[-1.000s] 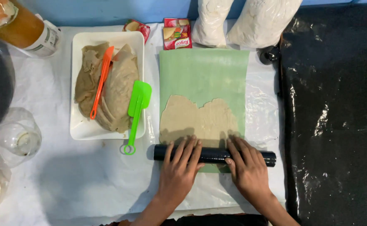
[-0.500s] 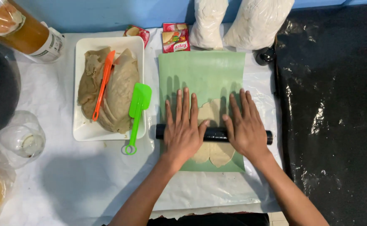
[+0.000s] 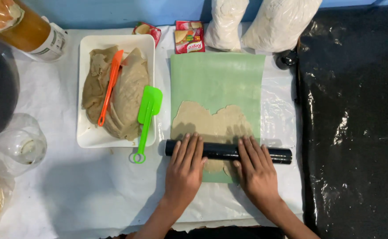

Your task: Flatten pieces of dough using a rolling pin on a flat surface.

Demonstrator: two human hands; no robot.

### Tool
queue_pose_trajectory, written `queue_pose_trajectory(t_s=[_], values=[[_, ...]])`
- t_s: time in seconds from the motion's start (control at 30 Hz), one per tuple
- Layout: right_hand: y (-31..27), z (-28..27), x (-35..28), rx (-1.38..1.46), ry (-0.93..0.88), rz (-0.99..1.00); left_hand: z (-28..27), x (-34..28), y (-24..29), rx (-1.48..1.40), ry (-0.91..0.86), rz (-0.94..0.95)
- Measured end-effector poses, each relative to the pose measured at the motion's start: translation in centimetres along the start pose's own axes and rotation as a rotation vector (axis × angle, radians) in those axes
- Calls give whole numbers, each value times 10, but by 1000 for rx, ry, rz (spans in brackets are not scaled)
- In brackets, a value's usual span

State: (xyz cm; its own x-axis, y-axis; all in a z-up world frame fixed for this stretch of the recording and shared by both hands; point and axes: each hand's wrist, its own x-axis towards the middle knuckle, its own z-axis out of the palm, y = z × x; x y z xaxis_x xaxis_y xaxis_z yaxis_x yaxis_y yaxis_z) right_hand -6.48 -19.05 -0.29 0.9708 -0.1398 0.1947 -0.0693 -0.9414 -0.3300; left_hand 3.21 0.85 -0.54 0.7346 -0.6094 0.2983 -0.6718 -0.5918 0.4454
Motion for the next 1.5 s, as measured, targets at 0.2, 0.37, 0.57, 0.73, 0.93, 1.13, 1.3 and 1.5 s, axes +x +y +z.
queue_pose_trajectory(t_s=[0.2,0.37,0.57,0.73,0.93,1.13,1.3,1.5], values=[[20,-1,69,-117,-3,-64,18,63,-19,82,-32,10],[48,8,121,-150,7,-64,29,121,-35,157,5,7],[61,0,138,169,279,-2,23,132,-35,74,132,-2],[58,-21,83,451,599,118,8,95,-23,-110,35,138],[76,7,13,468,610,422,8,92,-31,-62,-76,193],[107,19,48,396,465,465,0,96,-28,-10,-183,215],[129,46,99,328,369,401,-22,78,-11,-165,65,-48],[148,72,155,461,175,461,-18,32,-18,-384,96,-493]])
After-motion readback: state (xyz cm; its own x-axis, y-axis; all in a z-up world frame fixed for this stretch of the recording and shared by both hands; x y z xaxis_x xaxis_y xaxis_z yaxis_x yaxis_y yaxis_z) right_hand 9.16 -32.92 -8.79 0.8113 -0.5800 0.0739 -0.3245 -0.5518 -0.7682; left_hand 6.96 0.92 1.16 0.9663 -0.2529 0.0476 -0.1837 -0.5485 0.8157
